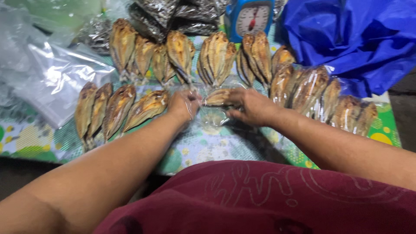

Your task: The person places dried fish into clear plastic bags on a table, ties the bags shut, and sets them aside. The person repeats this process with multiple dried fish from a pile on the table.

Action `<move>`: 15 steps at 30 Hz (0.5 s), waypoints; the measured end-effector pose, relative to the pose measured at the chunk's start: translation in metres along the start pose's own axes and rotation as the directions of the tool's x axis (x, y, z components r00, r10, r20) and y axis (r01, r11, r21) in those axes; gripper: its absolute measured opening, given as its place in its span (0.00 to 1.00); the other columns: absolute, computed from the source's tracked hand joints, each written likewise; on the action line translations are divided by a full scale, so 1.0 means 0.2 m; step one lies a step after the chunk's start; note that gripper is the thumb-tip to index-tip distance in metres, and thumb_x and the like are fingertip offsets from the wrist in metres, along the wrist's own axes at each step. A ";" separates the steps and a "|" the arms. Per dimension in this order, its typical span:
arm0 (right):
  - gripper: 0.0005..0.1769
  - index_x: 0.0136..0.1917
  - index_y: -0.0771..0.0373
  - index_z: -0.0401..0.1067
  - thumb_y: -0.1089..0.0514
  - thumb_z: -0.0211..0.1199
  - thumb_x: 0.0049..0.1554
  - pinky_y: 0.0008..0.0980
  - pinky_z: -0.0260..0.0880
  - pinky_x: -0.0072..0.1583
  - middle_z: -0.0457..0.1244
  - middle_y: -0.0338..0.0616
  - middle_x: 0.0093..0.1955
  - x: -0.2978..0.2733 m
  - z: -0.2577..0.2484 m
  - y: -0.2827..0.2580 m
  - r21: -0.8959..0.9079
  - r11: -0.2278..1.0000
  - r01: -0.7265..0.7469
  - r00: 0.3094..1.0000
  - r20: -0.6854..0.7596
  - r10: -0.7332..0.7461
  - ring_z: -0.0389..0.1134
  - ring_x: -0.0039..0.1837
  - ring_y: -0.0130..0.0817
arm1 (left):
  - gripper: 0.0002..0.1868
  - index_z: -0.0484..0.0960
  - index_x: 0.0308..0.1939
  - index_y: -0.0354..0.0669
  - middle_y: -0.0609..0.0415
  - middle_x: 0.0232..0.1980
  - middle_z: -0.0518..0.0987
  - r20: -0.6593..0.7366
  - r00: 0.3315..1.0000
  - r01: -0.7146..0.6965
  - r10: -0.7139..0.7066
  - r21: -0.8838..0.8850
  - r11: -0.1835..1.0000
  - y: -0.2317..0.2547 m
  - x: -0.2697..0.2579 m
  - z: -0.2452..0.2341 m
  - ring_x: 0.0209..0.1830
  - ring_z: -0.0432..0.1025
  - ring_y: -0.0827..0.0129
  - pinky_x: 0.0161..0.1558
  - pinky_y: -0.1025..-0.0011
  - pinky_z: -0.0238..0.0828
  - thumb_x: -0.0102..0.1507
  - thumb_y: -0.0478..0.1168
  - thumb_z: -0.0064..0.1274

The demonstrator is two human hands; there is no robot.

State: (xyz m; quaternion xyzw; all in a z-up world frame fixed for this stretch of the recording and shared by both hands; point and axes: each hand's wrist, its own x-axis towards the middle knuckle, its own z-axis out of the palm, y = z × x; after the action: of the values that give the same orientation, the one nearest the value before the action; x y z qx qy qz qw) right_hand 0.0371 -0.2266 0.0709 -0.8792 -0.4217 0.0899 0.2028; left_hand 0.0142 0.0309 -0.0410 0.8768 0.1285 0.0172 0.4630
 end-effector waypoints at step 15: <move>0.19 0.51 0.60 0.78 0.44 0.62 0.58 0.49 0.69 0.58 0.70 0.52 0.53 0.14 0.02 -0.22 -0.057 0.943 -0.329 0.944 -0.057 0.326 0.71 0.55 0.51 | 0.26 0.82 0.50 0.44 0.42 0.53 0.81 -0.187 0.946 0.322 -0.266 0.659 0.680 0.01 -0.47 -0.83 0.56 0.75 0.48 0.55 0.50 0.70 0.54 0.52 0.72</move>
State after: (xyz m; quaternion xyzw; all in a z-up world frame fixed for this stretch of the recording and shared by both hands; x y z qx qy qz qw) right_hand 0.0227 -0.1804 0.0872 -0.9452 -0.2675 0.0876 0.1657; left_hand -0.1015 0.1409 0.0641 0.9513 0.2822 -0.0726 0.1008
